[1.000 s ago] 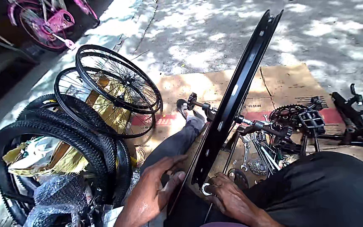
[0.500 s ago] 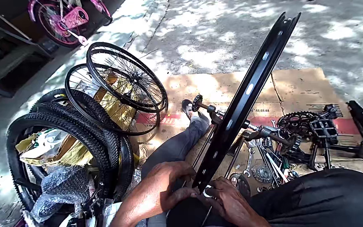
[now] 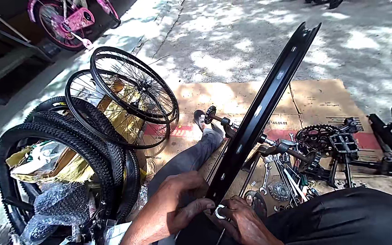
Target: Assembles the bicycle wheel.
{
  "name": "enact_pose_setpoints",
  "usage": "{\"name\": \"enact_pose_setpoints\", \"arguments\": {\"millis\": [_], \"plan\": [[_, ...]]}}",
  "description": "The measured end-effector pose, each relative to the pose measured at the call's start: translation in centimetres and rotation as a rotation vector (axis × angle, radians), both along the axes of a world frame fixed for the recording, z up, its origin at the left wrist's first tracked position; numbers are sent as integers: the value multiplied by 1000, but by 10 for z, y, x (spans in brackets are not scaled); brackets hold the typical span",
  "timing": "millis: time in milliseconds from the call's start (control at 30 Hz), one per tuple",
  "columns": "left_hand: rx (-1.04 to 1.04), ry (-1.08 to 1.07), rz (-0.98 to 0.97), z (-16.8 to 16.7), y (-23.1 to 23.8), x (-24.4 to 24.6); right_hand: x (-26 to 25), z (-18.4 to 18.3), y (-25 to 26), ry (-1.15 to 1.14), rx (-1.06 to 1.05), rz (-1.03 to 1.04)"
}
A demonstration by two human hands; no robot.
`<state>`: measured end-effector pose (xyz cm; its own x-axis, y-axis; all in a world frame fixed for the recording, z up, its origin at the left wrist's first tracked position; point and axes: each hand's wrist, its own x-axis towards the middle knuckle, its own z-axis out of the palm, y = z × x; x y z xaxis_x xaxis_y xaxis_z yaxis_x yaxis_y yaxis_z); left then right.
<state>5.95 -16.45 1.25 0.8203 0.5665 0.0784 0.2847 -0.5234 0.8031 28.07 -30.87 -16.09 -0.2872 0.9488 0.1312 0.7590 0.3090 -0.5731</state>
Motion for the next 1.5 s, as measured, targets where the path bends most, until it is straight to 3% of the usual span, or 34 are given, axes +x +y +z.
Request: {"name": "enact_pose_setpoints", "arguments": {"millis": [67, 133, 233, 300, 367, 700, 867, 933, 1067, 1133, 1333, 1500], "plan": [[49, 403, -127, -3, 1, -4, 0, 0, 0, 4, -8, 1], [37, 603, -178, -8, 0, -1, 0, -2, 0, 11, -15, -2], [83, 311, -34, -8, -2, -3, 0, 1, 1, 9, -3, -5], [9, 1, 21, -1, -2, 1, 0, 2, 0, 14, -3, -3], [-60, -138, 11, 4, 0, 3, 0, 4, 0, 20, -17, -5], [186, 308, -88, -34, -14, -2, 0, 0, -2, 37, -15, -1], [163, 482, -150, -63, -17, -1, 0, -2, -2, 47, 13, 1], [130, 396, -162, -50, -10, -5, 0, -2, -2, 49, 20, -1], [-84, -175, 74, -8, -5, -1, 0, -1, -1, 57, -9, 12], [-133, -336, 154, 4, -6, 6, -1, 1, -1, 56, -26, 14], [-5, -242, 201, -24, -15, 5, 2, 2, 0, 71, -32, 9], [-19, -247, 184, -18, -14, 8, 0, 2, 0, 73, -23, 13]]}}
